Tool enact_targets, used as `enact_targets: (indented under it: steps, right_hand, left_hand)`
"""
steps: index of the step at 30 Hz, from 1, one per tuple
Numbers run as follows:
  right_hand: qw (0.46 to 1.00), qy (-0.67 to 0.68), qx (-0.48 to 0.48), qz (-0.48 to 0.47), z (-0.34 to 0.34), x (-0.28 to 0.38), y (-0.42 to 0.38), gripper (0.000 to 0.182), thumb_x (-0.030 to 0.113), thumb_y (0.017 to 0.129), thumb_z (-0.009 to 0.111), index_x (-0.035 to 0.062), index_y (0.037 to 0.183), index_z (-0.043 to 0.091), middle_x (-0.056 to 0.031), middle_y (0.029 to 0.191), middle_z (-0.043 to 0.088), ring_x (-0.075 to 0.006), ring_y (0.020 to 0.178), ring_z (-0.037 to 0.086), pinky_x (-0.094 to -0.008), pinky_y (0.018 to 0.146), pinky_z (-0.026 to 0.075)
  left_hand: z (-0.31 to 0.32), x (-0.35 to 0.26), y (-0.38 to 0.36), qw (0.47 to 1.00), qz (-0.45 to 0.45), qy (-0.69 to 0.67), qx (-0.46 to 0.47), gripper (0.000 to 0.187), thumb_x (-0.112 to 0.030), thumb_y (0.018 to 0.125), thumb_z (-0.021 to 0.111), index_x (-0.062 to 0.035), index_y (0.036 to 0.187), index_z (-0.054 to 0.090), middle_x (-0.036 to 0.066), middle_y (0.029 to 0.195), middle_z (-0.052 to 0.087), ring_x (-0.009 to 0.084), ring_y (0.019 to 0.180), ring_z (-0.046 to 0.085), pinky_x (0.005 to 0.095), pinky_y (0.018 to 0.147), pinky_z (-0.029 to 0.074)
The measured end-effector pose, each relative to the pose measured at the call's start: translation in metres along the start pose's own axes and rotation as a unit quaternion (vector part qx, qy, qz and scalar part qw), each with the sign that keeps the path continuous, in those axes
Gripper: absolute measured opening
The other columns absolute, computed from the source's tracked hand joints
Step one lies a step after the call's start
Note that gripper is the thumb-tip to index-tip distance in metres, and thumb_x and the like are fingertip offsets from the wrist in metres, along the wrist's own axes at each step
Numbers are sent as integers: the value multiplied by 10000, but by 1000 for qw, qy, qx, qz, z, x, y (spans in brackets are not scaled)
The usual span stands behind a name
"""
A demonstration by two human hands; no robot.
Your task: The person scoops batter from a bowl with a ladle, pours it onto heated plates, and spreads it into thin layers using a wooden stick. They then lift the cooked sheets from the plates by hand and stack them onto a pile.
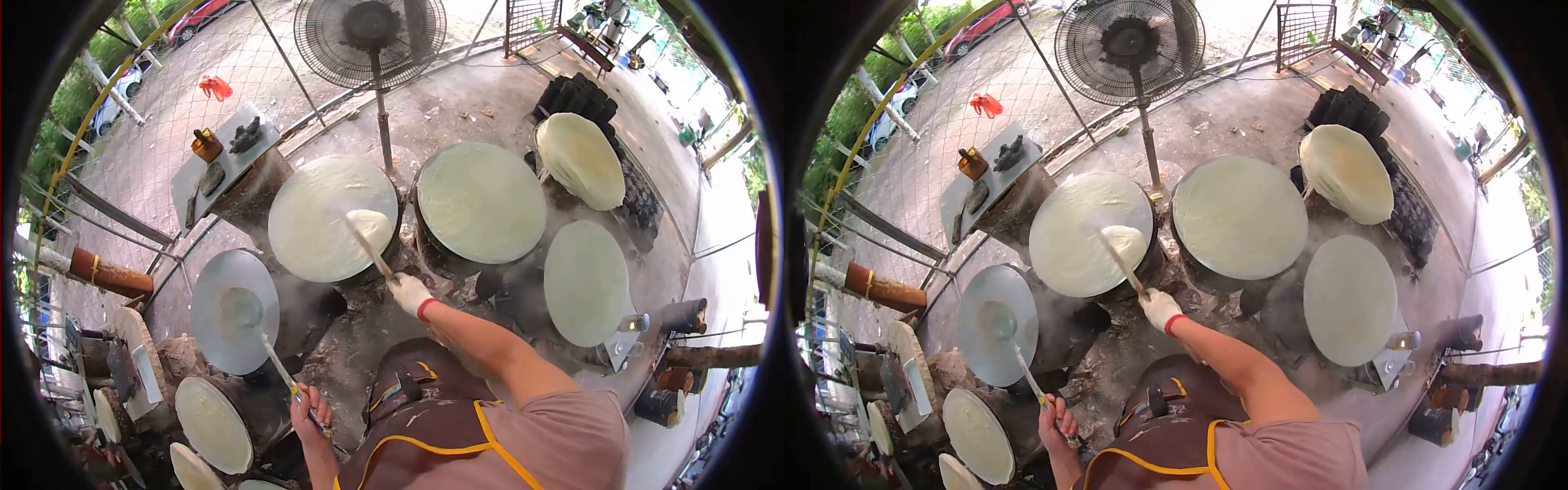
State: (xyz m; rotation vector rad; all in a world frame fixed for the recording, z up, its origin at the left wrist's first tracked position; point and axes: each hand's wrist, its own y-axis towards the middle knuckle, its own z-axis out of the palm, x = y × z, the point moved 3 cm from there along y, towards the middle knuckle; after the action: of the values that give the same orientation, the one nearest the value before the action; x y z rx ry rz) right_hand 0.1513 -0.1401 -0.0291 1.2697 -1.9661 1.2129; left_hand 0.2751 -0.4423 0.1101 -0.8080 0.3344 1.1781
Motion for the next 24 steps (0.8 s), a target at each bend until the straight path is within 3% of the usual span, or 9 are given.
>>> enact_targets:
  steps: [2,6,10,12,14,16,18,22,24]
  right_hand:
    - [991,-85,54,-88,-1,-23,-16,378,339,894,437,36,1077,569,-245,956,608,-394,945,572,-470,805,451]
    - [996,-81,-30,-24,-45,-24,31,342,341,896,439,32,973,566,-246,950,607,-412,904,576,-491,768,456]
    - [993,-48,-23,-103,-56,7,50,334,325,893,451,33,1012,558,-247,901,614,-407,881,587,-473,767,464]
    - [980,-87,81,-163,-50,-9,23,344,320,889,446,30,1032,562,-245,915,617,-394,904,589,-465,795,459]
    - [968,-137,183,-106,-46,-31,-4,378,341,874,459,51,1089,570,-238,974,613,-386,933,586,-455,823,453]
    - [980,-132,137,-53,-55,-47,-18,368,351,874,458,95,1116,567,-223,991,616,-382,928,590,-453,811,460]
    - [990,-126,-30,-46,-55,-62,19,375,362,876,464,96,1127,549,-213,964,623,-388,909,593,-465,797,454]
    - [984,-103,-146,-24,-84,22,104,354,346,869,474,129,1142,537,-210,948,628,-387,880,598,-470,781,461]
    - [985,-107,-131,-33,-78,40,125,392,351,875,460,142,1201,517,-234,1006,604,-385,942,579,-456,823,458]
  left_hand:
    - [22,10,5,1000,-8,-13,13,156,-161,905,522,-74,1016,455,12,701,389,77,438,349,224,382,325]
    - [51,34,14,999,-24,-22,14,262,-158,846,612,-69,1032,450,22,737,414,99,501,384,238,434,348]
    - [69,42,21,1000,-28,-7,5,298,-150,820,637,-53,1022,441,40,796,432,111,536,406,246,456,358]
    - [70,44,26,999,-31,-10,10,304,-145,813,641,-48,1018,439,50,820,437,119,546,414,250,459,361]
    - [68,43,30,999,-35,-18,15,301,-137,811,639,-45,1016,438,58,837,440,127,552,419,252,458,362]
    - [65,40,31,999,-42,-18,10,298,-130,809,636,-45,1015,438,60,836,439,130,551,419,253,457,362]
    - [63,37,34,999,-48,-21,8,296,-122,808,633,-44,1016,438,62,837,439,132,548,419,254,453,363]
    - [53,30,39,997,-66,-36,20,295,-111,807,626,-36,1021,438,68,838,442,135,538,420,256,438,365]
    - [47,21,41,996,-73,-35,24,294,-108,808,623,-33,1024,438,70,837,444,136,534,421,257,431,367]
